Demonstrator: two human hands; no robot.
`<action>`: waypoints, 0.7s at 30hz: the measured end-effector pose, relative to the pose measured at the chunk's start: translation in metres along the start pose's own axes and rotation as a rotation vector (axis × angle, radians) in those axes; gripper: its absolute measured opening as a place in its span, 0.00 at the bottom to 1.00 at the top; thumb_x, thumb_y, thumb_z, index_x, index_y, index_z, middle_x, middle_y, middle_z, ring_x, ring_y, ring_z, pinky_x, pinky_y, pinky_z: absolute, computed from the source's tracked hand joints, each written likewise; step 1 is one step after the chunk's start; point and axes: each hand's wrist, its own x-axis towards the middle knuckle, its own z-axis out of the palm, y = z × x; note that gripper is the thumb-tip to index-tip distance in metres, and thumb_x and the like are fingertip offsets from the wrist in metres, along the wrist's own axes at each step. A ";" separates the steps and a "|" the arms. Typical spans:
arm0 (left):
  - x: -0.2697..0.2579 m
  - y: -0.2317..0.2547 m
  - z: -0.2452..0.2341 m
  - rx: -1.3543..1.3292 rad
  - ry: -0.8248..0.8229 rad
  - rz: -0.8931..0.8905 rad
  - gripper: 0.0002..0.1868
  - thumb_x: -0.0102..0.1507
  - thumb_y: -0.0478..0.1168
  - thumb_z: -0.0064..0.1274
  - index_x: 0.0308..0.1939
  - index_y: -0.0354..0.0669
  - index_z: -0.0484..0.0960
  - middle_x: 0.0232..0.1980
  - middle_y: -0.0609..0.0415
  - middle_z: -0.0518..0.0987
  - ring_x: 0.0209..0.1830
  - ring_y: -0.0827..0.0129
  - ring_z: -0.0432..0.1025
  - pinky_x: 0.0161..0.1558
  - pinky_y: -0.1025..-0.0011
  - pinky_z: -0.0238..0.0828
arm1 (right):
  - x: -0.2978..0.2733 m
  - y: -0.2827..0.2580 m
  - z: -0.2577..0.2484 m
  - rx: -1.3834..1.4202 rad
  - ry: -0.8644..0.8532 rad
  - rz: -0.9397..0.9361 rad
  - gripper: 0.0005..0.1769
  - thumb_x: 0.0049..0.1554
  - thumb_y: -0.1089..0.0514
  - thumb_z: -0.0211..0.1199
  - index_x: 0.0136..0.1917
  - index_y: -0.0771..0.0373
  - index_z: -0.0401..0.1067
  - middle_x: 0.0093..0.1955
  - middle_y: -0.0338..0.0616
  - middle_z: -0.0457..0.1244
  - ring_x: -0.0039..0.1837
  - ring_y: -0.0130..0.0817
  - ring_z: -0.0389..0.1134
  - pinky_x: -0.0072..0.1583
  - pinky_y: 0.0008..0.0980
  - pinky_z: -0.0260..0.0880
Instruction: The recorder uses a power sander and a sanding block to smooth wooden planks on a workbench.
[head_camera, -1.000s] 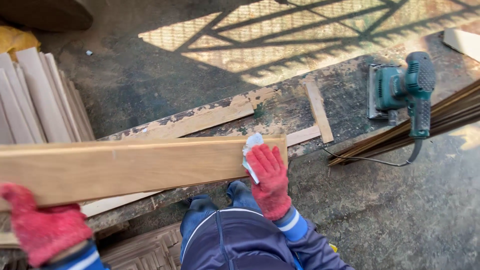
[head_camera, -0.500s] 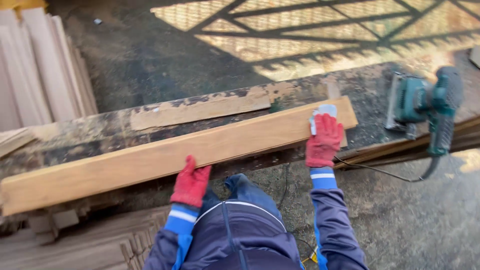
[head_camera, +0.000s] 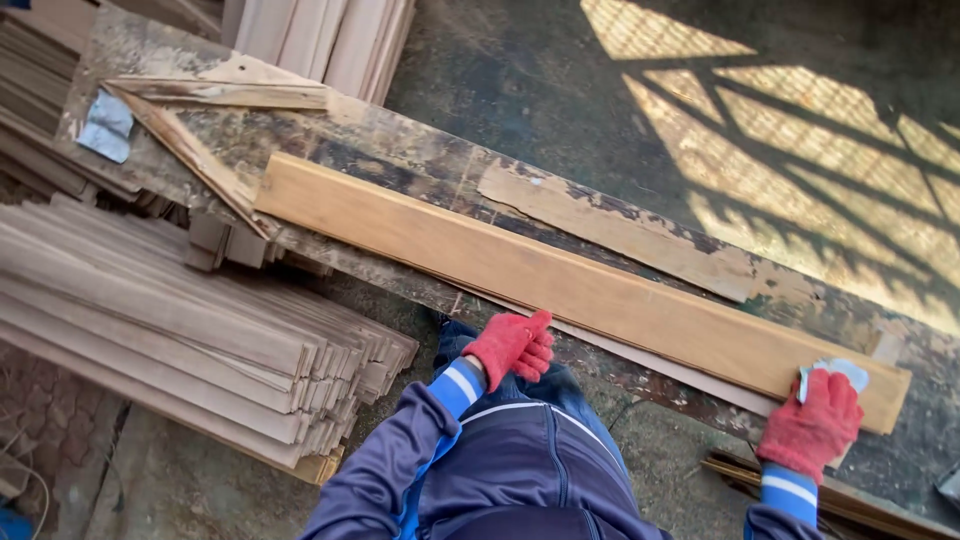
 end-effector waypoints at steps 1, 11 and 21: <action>-0.016 0.005 -0.005 -0.020 -0.023 0.035 0.17 0.68 0.45 0.58 0.33 0.35 0.75 0.23 0.51 0.72 0.14 0.69 0.64 0.14 0.76 0.59 | -0.006 0.004 0.005 -0.046 -0.028 0.023 0.14 0.65 0.61 0.72 0.64 0.64 0.78 0.65 0.50 0.70 0.67 0.46 0.69 0.71 0.46 0.68; -0.063 0.136 -0.277 0.414 1.244 0.929 0.23 0.66 0.37 0.62 0.64 0.36 0.75 0.65 0.41 0.78 0.65 0.55 0.73 0.66 0.65 0.72 | -0.011 -0.128 -0.031 0.383 -0.201 -0.249 0.37 0.48 0.68 0.64 0.72 0.64 0.68 0.76 0.54 0.61 0.78 0.59 0.59 0.78 0.59 0.54; -0.009 0.237 -0.354 1.482 1.268 0.810 0.43 0.75 0.65 0.33 0.80 0.33 0.57 0.82 0.32 0.50 0.81 0.37 0.37 0.73 0.34 0.21 | 0.005 -0.257 -0.051 0.371 -0.122 -0.180 0.31 0.56 0.65 0.66 0.72 0.73 0.69 0.76 0.66 0.62 0.77 0.63 0.61 0.79 0.57 0.56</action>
